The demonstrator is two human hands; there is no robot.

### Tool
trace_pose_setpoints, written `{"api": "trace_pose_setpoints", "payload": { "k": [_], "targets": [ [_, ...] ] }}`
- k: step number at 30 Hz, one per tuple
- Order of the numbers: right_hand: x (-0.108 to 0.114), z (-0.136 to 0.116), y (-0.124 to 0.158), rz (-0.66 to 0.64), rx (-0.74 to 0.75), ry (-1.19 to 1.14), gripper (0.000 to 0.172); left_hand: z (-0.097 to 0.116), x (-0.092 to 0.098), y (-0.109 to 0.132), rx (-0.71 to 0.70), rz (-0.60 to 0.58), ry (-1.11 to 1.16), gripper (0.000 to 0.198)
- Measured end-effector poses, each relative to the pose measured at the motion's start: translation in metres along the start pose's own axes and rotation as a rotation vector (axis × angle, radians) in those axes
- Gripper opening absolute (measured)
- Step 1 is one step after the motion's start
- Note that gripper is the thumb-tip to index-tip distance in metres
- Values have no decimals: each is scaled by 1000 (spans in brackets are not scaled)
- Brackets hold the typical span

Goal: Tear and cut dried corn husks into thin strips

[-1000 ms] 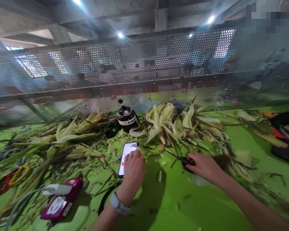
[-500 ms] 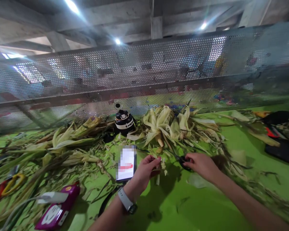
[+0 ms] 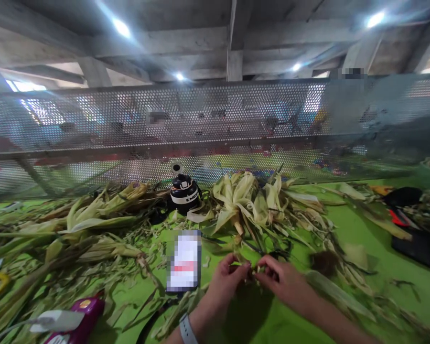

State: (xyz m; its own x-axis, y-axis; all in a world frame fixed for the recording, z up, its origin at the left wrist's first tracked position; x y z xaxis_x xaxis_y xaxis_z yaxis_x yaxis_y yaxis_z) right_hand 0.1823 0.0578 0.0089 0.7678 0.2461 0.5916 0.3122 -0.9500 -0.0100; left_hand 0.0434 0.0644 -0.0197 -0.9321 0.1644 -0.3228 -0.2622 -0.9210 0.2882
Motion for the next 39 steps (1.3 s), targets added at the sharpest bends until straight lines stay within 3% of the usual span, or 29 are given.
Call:
{"api": "trace_pose_setpoints", "payload": {
  "k": [3,11,16,22,27,29,34,36,39],
  "targets": [
    [0,1,-1,62,39,-45,27,0,2,0,-6,17,46,36],
    [11,11,0,147,-23,-259,24,15,11,3,-73,71,50,31],
    [10,5,2,135,-11,-282,21,16,9,4,-70,50,98,33],
    [-3,-1,2,3,-5,-250,28,16,8,7,-89,69,44,27],
    [1,-2,1,95,-49,-320,29,17,11,10,-124,128,56,22],
    [0,-6,3,57,-50,-334,30,19,13,11,-157,147,58,22],
    [-5,-14,10,-204,-83,-367,26,24,22,8,-258,212,-5,25],
    [10,-9,7,-104,-126,-462,29,21,22,6,-261,204,-69,27],
    [47,6,0,247,-171,-641,34,11,13,2,-275,103,-193,33]
  ]
}}
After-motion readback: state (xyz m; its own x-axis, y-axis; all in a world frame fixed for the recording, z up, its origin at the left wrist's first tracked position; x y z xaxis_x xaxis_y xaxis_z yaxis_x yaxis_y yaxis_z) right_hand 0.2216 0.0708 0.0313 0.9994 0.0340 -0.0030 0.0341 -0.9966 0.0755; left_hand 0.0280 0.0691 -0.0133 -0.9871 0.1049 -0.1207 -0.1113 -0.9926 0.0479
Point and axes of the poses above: each hand's wrist, its own y-axis away from the middle knuckle, its own x-axis out of the back of the hand, z = x × y, the point moved 6 cm from there along -y, towards the middle knuckle, and after that the axes turned 7 degrees about -y, right-handed, at the moved point
